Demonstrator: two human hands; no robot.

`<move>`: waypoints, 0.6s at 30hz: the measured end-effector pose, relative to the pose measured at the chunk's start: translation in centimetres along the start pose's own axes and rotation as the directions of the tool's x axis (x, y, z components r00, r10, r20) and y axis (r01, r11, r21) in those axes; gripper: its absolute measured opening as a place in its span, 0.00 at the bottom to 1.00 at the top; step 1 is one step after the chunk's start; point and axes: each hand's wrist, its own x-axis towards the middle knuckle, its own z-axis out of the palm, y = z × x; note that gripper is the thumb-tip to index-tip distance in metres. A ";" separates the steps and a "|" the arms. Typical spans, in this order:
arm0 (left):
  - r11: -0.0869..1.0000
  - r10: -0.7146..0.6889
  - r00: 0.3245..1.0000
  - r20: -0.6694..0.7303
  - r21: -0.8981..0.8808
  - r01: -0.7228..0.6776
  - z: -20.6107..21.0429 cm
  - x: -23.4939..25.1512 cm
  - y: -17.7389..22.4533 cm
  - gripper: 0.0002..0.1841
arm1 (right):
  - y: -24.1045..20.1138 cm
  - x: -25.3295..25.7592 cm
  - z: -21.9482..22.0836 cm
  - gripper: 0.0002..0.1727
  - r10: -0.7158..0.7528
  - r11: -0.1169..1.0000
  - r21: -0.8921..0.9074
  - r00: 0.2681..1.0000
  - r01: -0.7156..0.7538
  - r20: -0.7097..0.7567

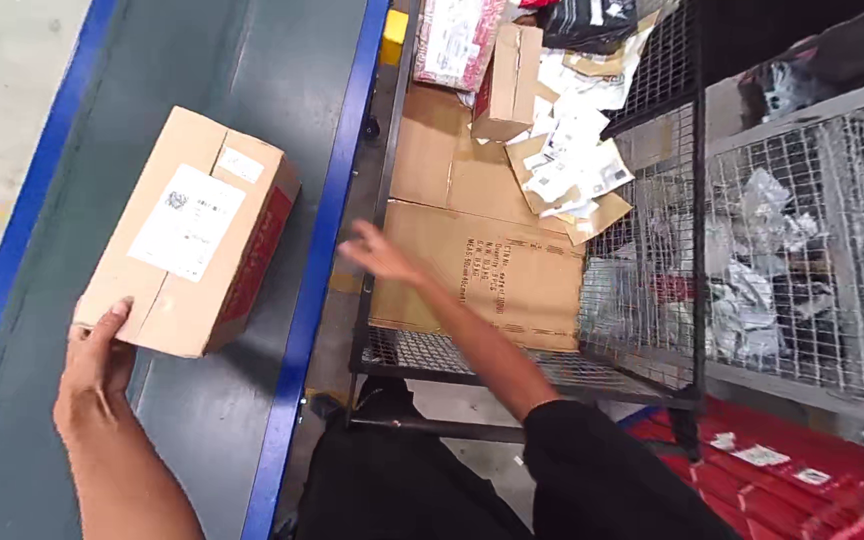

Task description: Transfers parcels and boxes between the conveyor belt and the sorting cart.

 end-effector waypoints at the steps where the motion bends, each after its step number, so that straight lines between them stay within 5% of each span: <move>1: 1.000 -0.015 1.000 0.019 -0.003 0.016 1.1 0.7 0.7 0.41 | -1.0 0.2 4.1 0.49 -0.031 0.996 0.084 0.999 0.029 0.028; 4: 0.999 -0.023 0.999 0.039 0.050 0.021 5.2 0.6 1.7 0.38 | -3.1 -0.7 10.8 0.55 -0.054 0.980 0.190 0.997 0.063 -0.050; 9: 0.999 0.054 0.996 -0.069 0.003 -0.054 14.0 -2.1 0.3 0.35 | -1.5 -2.4 13.7 0.58 -0.138 0.843 0.491 0.971 0.219 -0.196; 14: 0.981 0.173 0.985 -0.024 0.090 -0.170 21.3 -5.5 -0.4 0.38 | 1.1 -6.4 8.2 0.66 -0.171 0.758 0.583 0.952 0.291 -0.252; 18: 0.947 0.286 0.947 0.144 0.112 -0.303 28.3 -8.1 0.1 0.37 | 2.9 -11.3 1.3 0.68 -0.091 0.750 0.606 0.949 0.266 -0.303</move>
